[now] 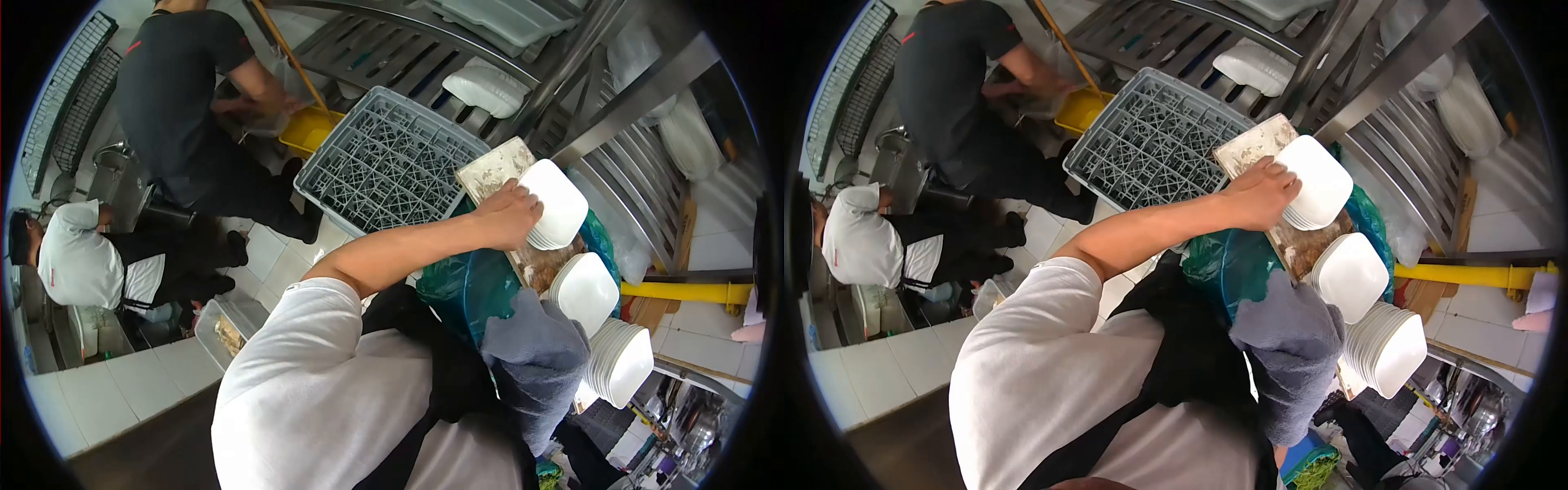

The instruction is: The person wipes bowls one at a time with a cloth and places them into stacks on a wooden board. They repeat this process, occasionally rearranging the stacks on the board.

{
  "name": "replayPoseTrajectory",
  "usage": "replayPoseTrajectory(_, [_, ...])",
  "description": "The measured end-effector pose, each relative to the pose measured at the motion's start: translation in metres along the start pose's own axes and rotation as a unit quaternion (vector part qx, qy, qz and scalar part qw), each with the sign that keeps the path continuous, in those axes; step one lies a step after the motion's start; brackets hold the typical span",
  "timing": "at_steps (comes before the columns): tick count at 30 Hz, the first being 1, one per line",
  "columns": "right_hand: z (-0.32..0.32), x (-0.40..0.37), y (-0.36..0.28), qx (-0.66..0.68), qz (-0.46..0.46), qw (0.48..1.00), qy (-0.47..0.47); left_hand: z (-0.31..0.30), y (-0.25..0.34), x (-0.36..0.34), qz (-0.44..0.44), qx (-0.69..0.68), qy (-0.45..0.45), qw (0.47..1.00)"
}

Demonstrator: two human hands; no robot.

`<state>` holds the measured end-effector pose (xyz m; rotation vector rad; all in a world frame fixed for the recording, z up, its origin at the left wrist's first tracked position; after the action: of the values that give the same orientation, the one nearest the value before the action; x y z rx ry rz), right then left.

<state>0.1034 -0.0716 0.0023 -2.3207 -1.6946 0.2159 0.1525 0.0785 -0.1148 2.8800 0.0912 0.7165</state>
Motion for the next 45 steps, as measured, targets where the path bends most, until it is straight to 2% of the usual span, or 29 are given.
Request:
replayPoseTrajectory(2, [0.004,0.008,-0.012,0.028,0.001,1.0,0.007,0.025,-0.003,-0.001,0.009,-0.04,-0.132,0.99])
replayPoseTrajectory(3, [0.006,0.012,-0.016,0.045,0.005,0.999,0.012,0.011,0.001,0.0,0.028,-0.017,-0.086,0.996])
replayPoseTrajectory(4, [0.008,0.015,-0.02,0.06,0.012,0.998,0.018,0.007,-0.001,0.001,0.039,-0.023,-0.088,0.995])
replayPoseTrajectory(6, [0.012,0.016,-0.019,0.097,0.04,0.994,0.035,0.019,0.003,0.003,0.064,-0.029,-0.162,0.984])
replayPoseTrajectory(8, [0.011,0.014,-0.01,0.132,0.077,0.986,0.063,0.028,0.003,0.006,0.125,-0.003,-0.164,0.979])
replayPoseTrajectory(9, [0.01,0.009,-0.003,0.154,0.098,0.98,0.079,0.038,0.003,0.01,0.139,-0.032,-0.207,0.968])
replayPoseTrajectory(12, [0.005,-0.011,0.017,0.217,0.156,0.954,0.137,0.016,0.018,0.023,0.19,-0.072,-0.228,0.952])
replayPoseTrajectory(13, [0.003,-0.02,0.02,0.229,0.171,0.946,0.154,0.017,0.017,0.026,0.172,-0.057,-0.256,0.95])
replayPoseTrajectory(14, [0.002,-0.028,0.024,0.237,0.186,0.939,0.163,0.008,0.019,0.027,0.194,-0.065,-0.22,0.954])
replayPoseTrajectory(16, [0.002,-0.047,0.027,0.238,0.214,0.93,0.179,-0.005,0.03,0.026,0.207,-0.07,-0.258,0.941])
replayPoseTrajectory(18, [-0.003,-0.056,0.027,0.227,0.236,0.928,0.176,-0.02,0.026,0.033,0.22,-0.166,-0.182,0.944])
replayPoseTrajectory(20, [-0.003,-0.066,0.03,0.195,0.275,0.929,0.151,-0.011,0.024,0.031,0.21,-0.153,-0.213,0.942])
replayPoseTrajectory(22, [-0.003,-0.073,0.035,0.15,0.321,0.928,0.114,0.011,0.022,0.028,0.196,-0.093,-0.335,0.917])
replayPoseTrajectory(24, [-0.002,-0.082,0.042,0.105,0.363,0.922,0.081,0.018,0.021,0.027,0.225,-0.098,-0.324,0.914])
replayPoseTrajectory(26, [0.002,-0.087,0.049,0.051,0.384,0.92,0.065,0.017,0.007,0.032,0.167,-0.226,-0.275,0.92])
replayPoseTrajectory(28, [0.01,-0.092,0.053,-0.001,0.399,0.916,0.044,-0.022,0.014,0.037,0.081,-0.297,-0.197,0.931])
replayPoseTrajectory(30, [0.022,-0.097,0.054,-0.05,0.412,0.91,0.006,-0.013,0.003,0.026,-0.007,-0.472,-0.181,0.863])
replayPoseTrajectory(31, [0.03,-0.1,0.052,-0.069,0.414,0.907,-0.028,-0.024,0.011,0.022,-0.039,-0.522,-0.164,0.837])
replayPoseTrajectory(32, [0.038,-0.102,0.051,-0.088,0.416,0.903,-0.058,-0.027,0.021,0.014,-0.039,-0.523,-0.16,0.836])
replayPoseTrajectory(33, [0.045,-0.103,0.05,-0.104,0.417,0.899,-0.082,-0.033,0.026,0.01,-0.062,-0.574,-0.101,0.81])
replayPoseTrajectory(34, [0.047,-0.099,0.051,-0.114,0.423,0.897,-0.065,-0.039,0.03,0.007,-0.08,-0.623,-0.04,0.777])
replayPoseTrajectory(35, [0.036,-0.095,0.05,-0.107,0.447,0.888,0.029,-0.034,0.039,0.002,-0.087,-0.65,-0.024,0.755])
replayPoseTrajectory(36, [0.023,-0.092,0.048,-0.098,0.464,0.872,0.123,-0.038,0.054,-0.001,-0.065,-0.648,-0.017,0.759])
replayPoseTrajectory(37, [0.016,-0.082,0.044,-0.098,0.448,0.871,0.177,-0.038,0.069,-0.005,-0.078,-0.677,-0.013,0.731])
replayPoseTrajectory(38, [0.011,-0.068,0.04,-0.094,0.427,0.876,0.205,-0.037,0.083,-0.013,-0.095,-0.704,-0.01,0.704])
replayPoseTrajectory(40, [0.0,-0.041,0.03,-0.075,0.379,0.886,0.255,-0.053,0.103,-0.022,-0.057,-0.761,0.035,0.645])
replayPoseTrajectory(41, [-0.006,-0.026,0.025,-0.059,0.346,0.897,0.269,-0.081,0.108,-0.02,0.039,-0.591,0.036,0.805])
replayPoseTrajectory(44, [-0.023,0.009,0.011,0.003,0.247,0.929,0.276,-0.062,0.079,-0.052,0.011,-0.54,0.048,0.84])
replayPoseTrajectory(45, [-0.026,0.018,0.007,0.029,0.218,0.939,0.263,-0.077,0.081,-0.058,0.066,-0.492,0.023,0.868])
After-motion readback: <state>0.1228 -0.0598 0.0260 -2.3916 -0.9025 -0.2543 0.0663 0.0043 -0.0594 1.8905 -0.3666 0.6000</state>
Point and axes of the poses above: each hand's wrist, its own x-axis towards the middle knuckle, its own z-axis out of the palm, y = z × x, the point moved 10 cm from there along x, towards the middle knuckle, and after that the axes turned 13 degrees about z, right-handed, at the moved point
